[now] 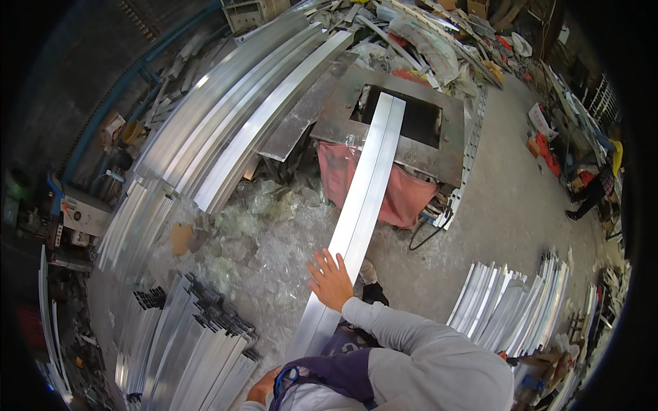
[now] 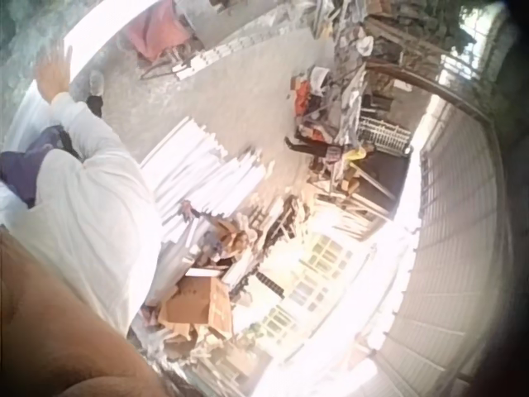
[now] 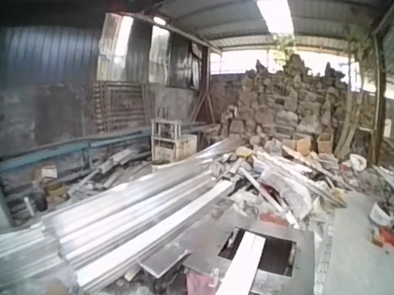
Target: The person repeatedly picks up long, thin metal sheets from a pile on the floor, lifts them, and places them back down in a repetitive cycle. The person handles the sheets one at a time without using any tools.
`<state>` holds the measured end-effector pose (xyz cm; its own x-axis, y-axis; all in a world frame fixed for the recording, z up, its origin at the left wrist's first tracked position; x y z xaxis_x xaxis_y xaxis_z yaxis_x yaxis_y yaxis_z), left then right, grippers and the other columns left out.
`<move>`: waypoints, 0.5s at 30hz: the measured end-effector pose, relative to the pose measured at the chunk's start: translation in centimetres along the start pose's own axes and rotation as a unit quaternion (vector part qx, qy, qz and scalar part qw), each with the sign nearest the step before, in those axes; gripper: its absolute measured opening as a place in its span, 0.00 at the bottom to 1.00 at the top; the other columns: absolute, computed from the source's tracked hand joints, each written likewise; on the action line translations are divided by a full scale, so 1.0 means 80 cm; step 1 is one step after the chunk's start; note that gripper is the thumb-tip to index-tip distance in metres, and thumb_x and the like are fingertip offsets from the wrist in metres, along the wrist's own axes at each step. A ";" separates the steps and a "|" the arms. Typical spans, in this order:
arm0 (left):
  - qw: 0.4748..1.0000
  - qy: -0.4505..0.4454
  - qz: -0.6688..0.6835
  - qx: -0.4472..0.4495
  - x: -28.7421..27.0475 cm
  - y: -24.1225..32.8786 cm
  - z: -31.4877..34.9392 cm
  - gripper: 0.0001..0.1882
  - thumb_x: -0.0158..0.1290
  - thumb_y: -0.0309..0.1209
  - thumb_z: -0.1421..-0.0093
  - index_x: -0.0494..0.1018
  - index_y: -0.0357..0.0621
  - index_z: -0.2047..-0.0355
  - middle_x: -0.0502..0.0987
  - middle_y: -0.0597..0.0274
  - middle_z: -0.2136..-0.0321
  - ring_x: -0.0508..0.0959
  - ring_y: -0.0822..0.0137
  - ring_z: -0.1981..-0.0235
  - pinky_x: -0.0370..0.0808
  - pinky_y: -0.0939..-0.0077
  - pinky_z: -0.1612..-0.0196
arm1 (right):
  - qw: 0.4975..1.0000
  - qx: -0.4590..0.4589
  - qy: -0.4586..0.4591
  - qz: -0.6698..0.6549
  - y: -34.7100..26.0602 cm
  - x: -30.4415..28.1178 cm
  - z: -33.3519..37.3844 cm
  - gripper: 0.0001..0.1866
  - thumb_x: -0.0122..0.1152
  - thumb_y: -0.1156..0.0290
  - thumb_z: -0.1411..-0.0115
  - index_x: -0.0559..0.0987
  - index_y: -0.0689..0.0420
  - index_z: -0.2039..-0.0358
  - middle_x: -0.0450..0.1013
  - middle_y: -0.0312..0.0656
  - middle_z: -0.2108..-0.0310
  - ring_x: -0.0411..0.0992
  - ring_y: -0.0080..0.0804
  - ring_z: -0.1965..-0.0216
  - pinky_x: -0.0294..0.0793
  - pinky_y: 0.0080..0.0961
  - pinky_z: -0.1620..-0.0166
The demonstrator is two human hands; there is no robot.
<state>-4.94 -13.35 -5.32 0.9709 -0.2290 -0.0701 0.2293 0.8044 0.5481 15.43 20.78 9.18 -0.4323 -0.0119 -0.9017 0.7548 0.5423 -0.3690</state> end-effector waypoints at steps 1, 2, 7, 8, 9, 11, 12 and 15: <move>1.000 0.000 -0.004 0.002 0.001 0.009 -0.013 0.39 0.69 0.39 0.54 0.68 0.39 0.43 0.80 0.53 0.57 0.79 0.64 0.56 0.73 0.70 0.50 | 1.000 -0.005 0.002 0.011 0.014 -0.004 -0.013 0.26 0.52 0.55 0.36 0.71 0.52 0.41 0.58 0.47 0.35 0.49 0.46 0.31 0.47 0.52 0.32; 1.000 0.004 -0.008 0.003 0.004 0.020 -0.031 0.39 0.69 0.40 0.54 0.68 0.39 0.43 0.80 0.54 0.56 0.79 0.64 0.56 0.73 0.70 0.50 | 1.000 -0.013 0.002 0.019 0.029 -0.007 -0.029 0.26 0.51 0.55 0.36 0.71 0.52 0.41 0.58 0.47 0.34 0.49 0.46 0.31 0.47 0.52 0.33; 0.986 -0.006 -0.164 0.037 0.048 0.299 -0.082 0.36 0.68 0.42 0.52 0.71 0.39 0.46 0.78 0.53 0.53 0.77 0.61 0.52 0.72 0.68 0.48 | 0.996 -0.019 0.081 0.040 0.182 -0.039 -0.147 0.23 0.51 0.60 0.37 0.72 0.55 0.43 0.58 0.50 0.35 0.53 0.48 0.32 0.50 0.49 0.33; 0.990 0.015 -0.117 0.071 0.047 0.320 -0.119 0.36 0.68 0.43 0.52 0.71 0.37 0.46 0.79 0.52 0.54 0.78 0.61 0.53 0.72 0.69 0.48 | 0.995 -0.014 0.099 0.029 0.211 -0.053 -0.177 0.24 0.52 0.61 0.37 0.70 0.57 0.42 0.57 0.51 0.34 0.53 0.49 0.32 0.50 0.49 0.33; 0.991 0.037 -0.069 0.105 0.045 0.341 -0.156 0.36 0.68 0.43 0.52 0.72 0.36 0.47 0.79 0.52 0.55 0.78 0.61 0.54 0.73 0.69 0.49 | 0.991 -0.011 0.129 0.030 0.238 -0.066 -0.205 0.26 0.53 0.62 0.38 0.68 0.57 0.41 0.56 0.51 0.34 0.53 0.50 0.32 0.51 0.49 0.33; 0.990 0.004 -0.051 0.135 0.063 0.442 -0.208 0.37 0.69 0.44 0.53 0.72 0.35 0.47 0.79 0.52 0.55 0.78 0.61 0.54 0.73 0.69 0.48 | 0.988 0.016 0.147 0.045 0.293 -0.088 -0.240 0.26 0.55 0.61 0.38 0.69 0.56 0.40 0.58 0.48 0.35 0.53 0.48 0.33 0.53 0.48 0.34; 0.986 0.013 -0.079 0.145 0.065 0.491 -0.234 0.37 0.69 0.44 0.53 0.72 0.35 0.47 0.79 0.52 0.55 0.78 0.61 0.54 0.72 0.69 0.48 | 0.987 0.016 0.150 0.048 0.310 -0.094 -0.254 0.26 0.55 0.61 0.38 0.69 0.56 0.40 0.58 0.48 0.35 0.53 0.48 0.33 0.53 0.48 0.34; 0.975 -0.027 -0.098 0.197 0.094 0.652 -0.300 0.37 0.68 0.44 0.52 0.71 0.36 0.46 0.79 0.51 0.53 0.78 0.61 0.53 0.72 0.68 0.47 | 0.987 0.030 0.142 0.070 0.372 -0.111 -0.277 0.26 0.55 0.60 0.37 0.69 0.56 0.40 0.58 0.47 0.34 0.53 0.47 0.33 0.53 0.48 0.34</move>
<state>15.99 40.07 2.74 0.9041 -0.3933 -0.1672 0.3547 0.4725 0.8068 30.82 55.66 11.17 -0.4358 0.3012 -0.8482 0.8414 0.4710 -0.2650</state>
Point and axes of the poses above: each hand's wrist, its own z-axis away from the middle knuckle, its own x-axis out of the palm, y = z × x, the point moved 9 cm from there along -z, towards the middle knuckle
